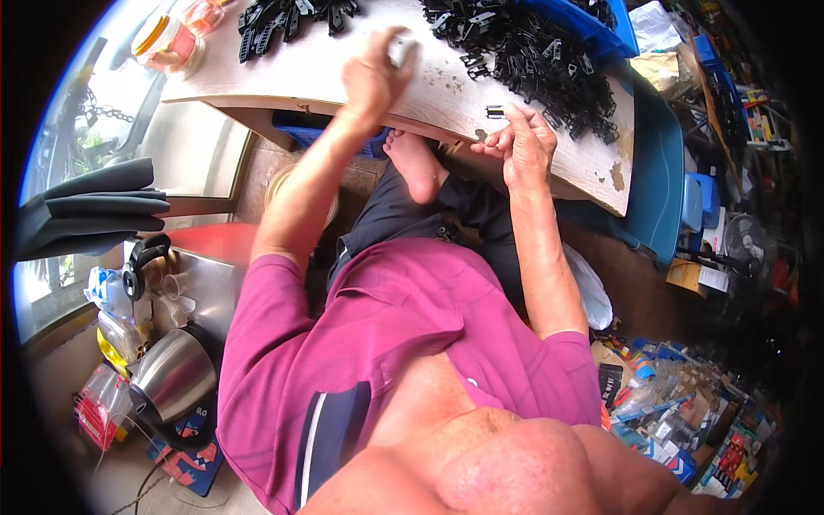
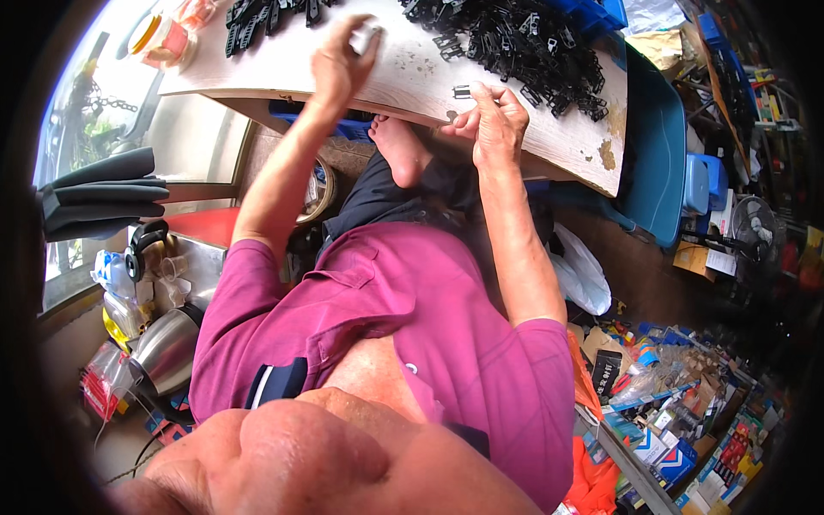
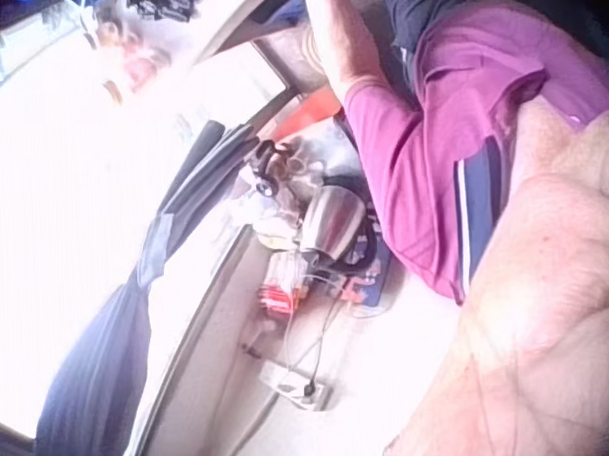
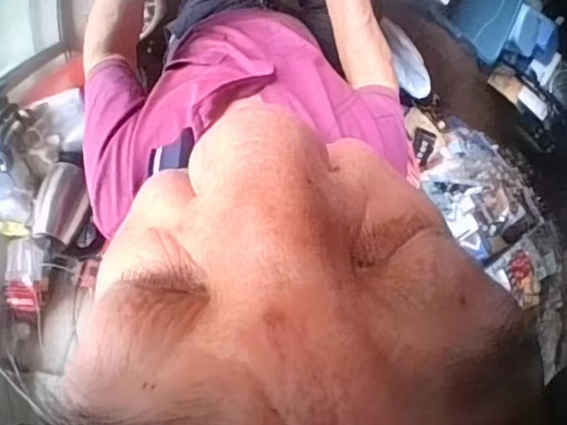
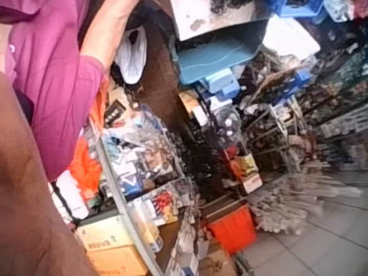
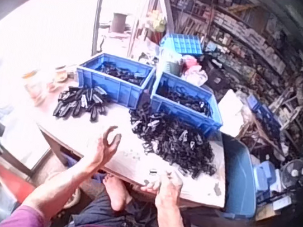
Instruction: The person assembles plastic buckles by hand, picking up components from the table and attaching small pieces into larger plastic housings.
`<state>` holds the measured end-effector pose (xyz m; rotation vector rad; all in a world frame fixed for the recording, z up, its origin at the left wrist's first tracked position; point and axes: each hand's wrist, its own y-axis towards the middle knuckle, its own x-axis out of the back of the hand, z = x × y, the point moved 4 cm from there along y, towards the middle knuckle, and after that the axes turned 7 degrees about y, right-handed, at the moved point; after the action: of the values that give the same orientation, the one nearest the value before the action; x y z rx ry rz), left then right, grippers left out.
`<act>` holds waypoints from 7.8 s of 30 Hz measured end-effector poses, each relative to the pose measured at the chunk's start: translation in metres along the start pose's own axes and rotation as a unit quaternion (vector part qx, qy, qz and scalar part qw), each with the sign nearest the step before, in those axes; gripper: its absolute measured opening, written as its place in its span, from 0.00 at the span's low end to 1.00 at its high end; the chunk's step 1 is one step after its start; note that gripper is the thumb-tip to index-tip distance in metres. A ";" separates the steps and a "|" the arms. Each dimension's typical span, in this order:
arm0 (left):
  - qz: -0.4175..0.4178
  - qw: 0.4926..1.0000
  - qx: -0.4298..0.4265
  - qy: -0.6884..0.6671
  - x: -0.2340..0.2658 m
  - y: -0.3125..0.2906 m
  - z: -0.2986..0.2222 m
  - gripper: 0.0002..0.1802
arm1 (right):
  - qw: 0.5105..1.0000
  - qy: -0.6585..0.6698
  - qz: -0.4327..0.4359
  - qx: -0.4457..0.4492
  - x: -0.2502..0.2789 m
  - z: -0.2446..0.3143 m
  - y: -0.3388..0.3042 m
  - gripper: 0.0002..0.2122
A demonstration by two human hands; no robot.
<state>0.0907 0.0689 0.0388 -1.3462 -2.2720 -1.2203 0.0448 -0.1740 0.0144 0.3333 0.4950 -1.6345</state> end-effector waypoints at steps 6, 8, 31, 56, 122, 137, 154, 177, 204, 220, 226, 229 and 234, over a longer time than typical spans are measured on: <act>-0.051 0.916 -0.072 0.392 0.020 0.054 0.089 0.17 | 1.000 -0.002 0.011 -0.021 -0.004 0.001 0.002 0.06; -0.053 0.919 -0.069 0.384 0.019 0.059 0.104 0.16 | 1.000 0.001 0.014 -0.025 -0.006 0.001 0.002 0.06; 0.101 0.915 0.090 -0.380 -0.022 -0.037 -0.008 0.14 | 0.999 0.007 0.033 0.016 -0.020 0.022 0.004 0.08; 0.187 0.930 0.080 -0.305 -0.045 -0.067 -0.077 0.14 | 0.999 -0.034 -0.013 0.038 -0.009 0.004 0.003 0.05; 0.020 0.798 0.257 -0.544 -0.006 -0.026 0.030 0.17 | 0.905 -0.409 0.099 -0.062 -0.115 -0.025 0.073 0.09; 0.004 0.845 0.206 -0.494 -0.011 -0.025 0.030 0.17 | 0.849 -0.523 0.058 -0.043 -0.109 -0.027 0.066 0.10; 0.019 0.810 0.267 -0.522 0.006 -0.081 -0.012 0.15 | 0.948 -0.245 0.158 -0.128 -0.088 -0.022 -0.012 0.13; 0.164 0.877 0.218 -0.395 0.028 -0.140 -0.048 0.13 | 0.987 -0.057 0.147 -0.021 -0.038 -0.010 -0.057 0.12; 0.264 0.902 0.184 -0.288 0.012 -0.148 -0.056 0.17 | 0.991 -0.068 0.108 -0.041 -0.005 -0.030 -0.071 0.11; 0.231 0.790 0.308 -0.478 -0.007 -0.156 -0.064 0.06 | 0.991 -0.094 0.071 -0.069 0.011 -0.037 -0.075 0.15; 0.256 0.780 0.313 -0.478 -0.020 -0.153 -0.068 0.09 | 0.991 -0.108 0.061 -0.044 0.017 -0.024 -0.078 0.15; 0.255 0.793 0.284 -0.475 -0.028 -0.149 -0.072 0.09 | 0.989 -0.064 0.066 -0.112 0.022 -0.018 -0.080 0.18; 0.324 0.846 0.184 -0.382 -0.035 -0.130 -0.099 0.17 | 0.996 -0.013 0.052 -0.075 0.039 -0.004 -0.074 0.16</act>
<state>-0.0155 -0.0575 0.0106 -2.4107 -1.9468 0.0111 -0.0339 -0.1999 0.0015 0.2222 0.5675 -1.4902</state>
